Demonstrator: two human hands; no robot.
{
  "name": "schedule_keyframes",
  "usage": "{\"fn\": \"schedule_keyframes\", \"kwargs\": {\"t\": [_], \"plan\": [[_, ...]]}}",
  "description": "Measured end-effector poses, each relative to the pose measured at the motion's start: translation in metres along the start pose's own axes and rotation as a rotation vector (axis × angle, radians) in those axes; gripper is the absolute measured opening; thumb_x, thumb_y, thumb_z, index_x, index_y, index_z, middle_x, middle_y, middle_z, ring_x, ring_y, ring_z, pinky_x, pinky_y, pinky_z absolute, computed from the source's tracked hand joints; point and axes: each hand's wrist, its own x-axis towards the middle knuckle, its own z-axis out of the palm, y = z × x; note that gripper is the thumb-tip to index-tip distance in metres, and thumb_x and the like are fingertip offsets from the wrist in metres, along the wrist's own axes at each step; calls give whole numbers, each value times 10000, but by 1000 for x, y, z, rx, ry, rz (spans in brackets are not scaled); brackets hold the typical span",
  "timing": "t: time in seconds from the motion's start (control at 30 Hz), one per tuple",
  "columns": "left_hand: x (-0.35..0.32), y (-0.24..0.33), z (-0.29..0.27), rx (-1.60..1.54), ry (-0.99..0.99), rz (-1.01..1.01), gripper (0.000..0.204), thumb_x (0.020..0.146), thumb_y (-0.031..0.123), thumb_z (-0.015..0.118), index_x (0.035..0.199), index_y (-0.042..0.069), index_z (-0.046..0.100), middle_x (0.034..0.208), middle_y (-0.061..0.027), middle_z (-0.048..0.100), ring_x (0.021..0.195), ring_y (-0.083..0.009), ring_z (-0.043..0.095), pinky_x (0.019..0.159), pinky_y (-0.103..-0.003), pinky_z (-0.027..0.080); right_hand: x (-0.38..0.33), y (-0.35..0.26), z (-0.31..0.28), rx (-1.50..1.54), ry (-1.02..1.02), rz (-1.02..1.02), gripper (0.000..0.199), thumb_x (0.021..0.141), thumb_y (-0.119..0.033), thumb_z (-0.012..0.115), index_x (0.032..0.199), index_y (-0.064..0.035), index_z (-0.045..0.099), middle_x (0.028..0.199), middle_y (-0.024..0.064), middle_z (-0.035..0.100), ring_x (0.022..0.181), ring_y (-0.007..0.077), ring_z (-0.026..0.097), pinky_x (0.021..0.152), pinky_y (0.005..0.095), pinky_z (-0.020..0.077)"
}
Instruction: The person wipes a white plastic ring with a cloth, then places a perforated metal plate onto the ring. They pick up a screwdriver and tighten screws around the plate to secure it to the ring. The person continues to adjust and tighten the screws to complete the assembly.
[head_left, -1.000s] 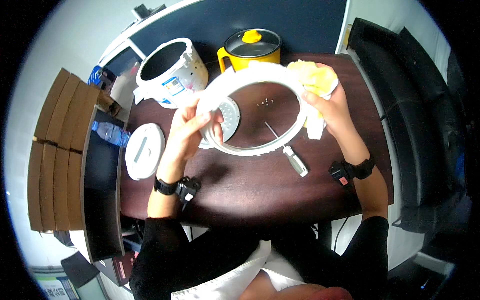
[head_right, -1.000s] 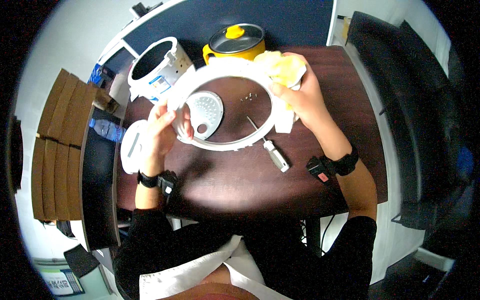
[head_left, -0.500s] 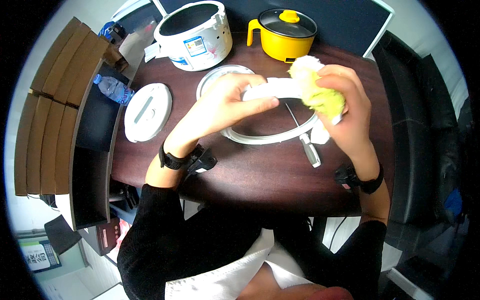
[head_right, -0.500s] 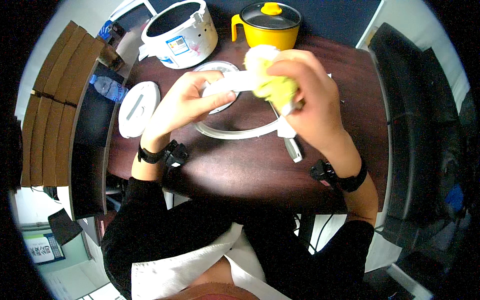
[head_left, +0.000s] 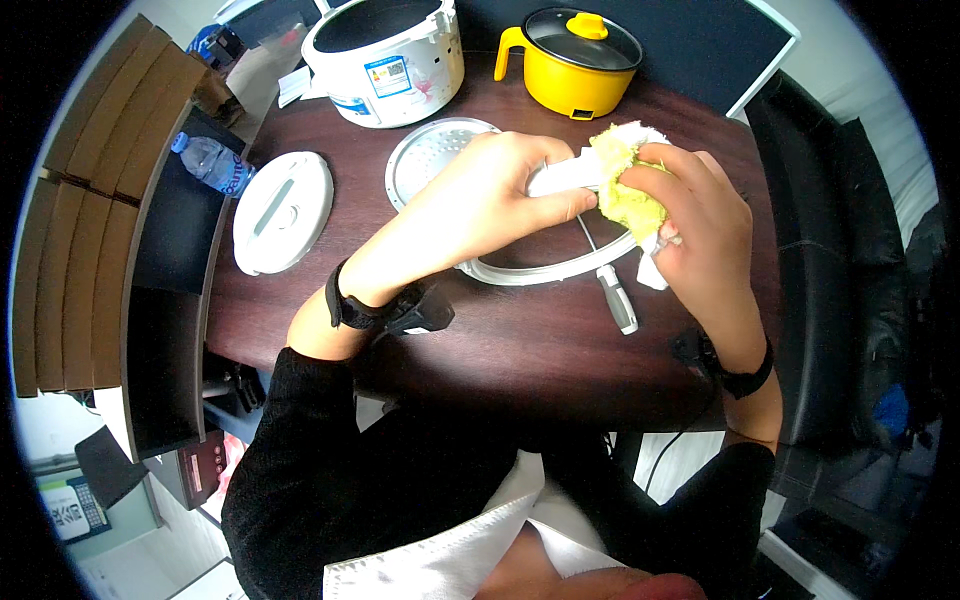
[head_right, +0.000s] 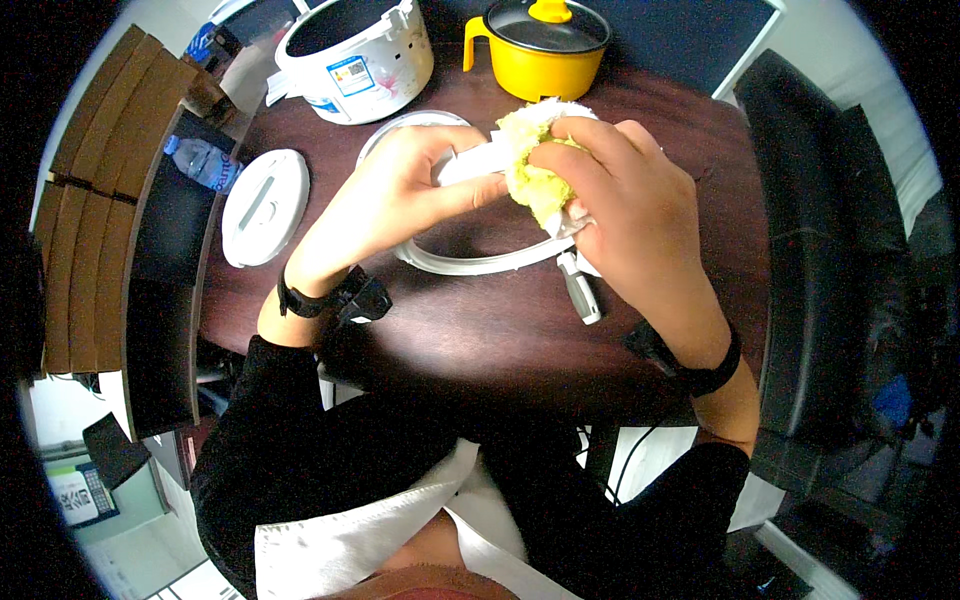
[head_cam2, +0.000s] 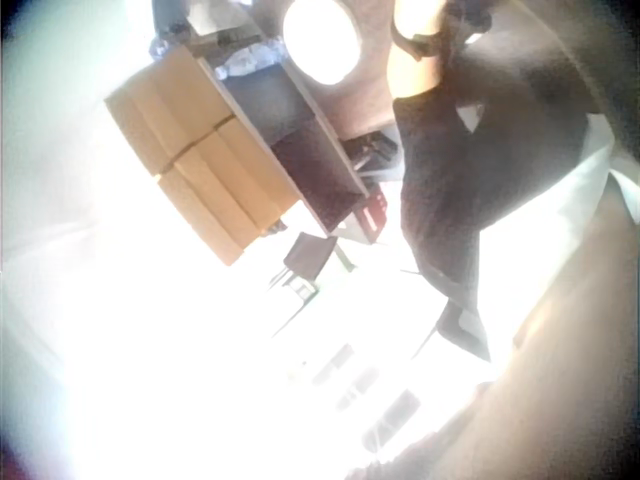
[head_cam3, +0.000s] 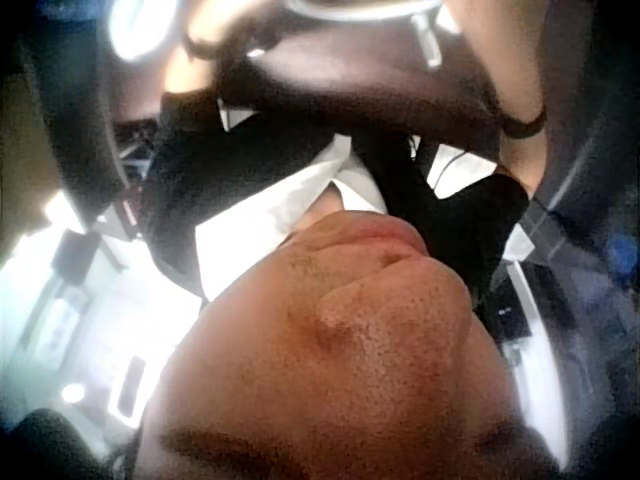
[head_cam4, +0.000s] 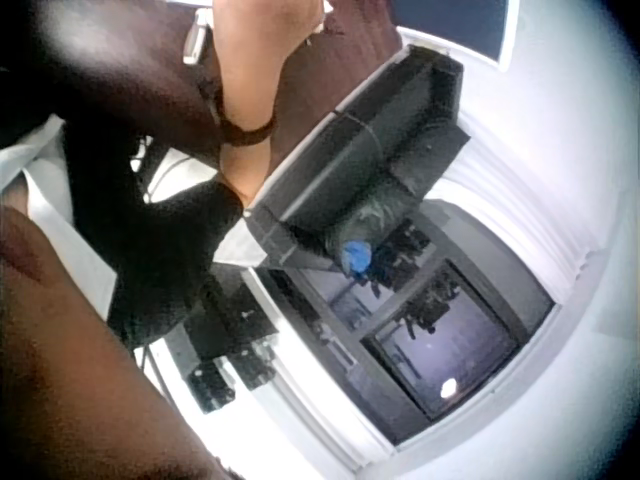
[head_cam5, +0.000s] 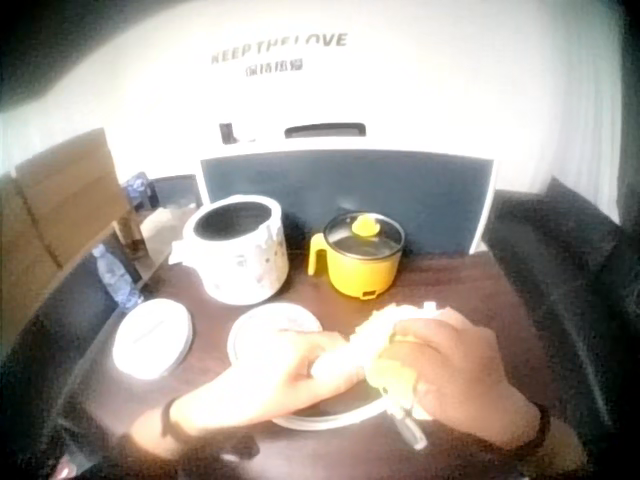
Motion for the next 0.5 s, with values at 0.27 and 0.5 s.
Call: {"fn": "schedule_keyframes", "kwargs": {"t": [0.27,0.5], "plan": [[-2,8,9,77,9,53,276,781,187,678,927,-40,618,721,-223,600,681,-360,612,608,-399,453,17,-21,-13,-126,-92,-111,333,649,-85,649,979,-127,659,1026,-2,586,787,195,534,626,299,467],[6,18,13,87,-8,20,315,766,209,694,932,-46,615,700,-241,583,647,-375,597,587,-410,449,5,-11,-25,-263,-73,-188,283,678,-121,637,959,-122,673,1021,-2,583,775,186,528,624,285,463]]}}
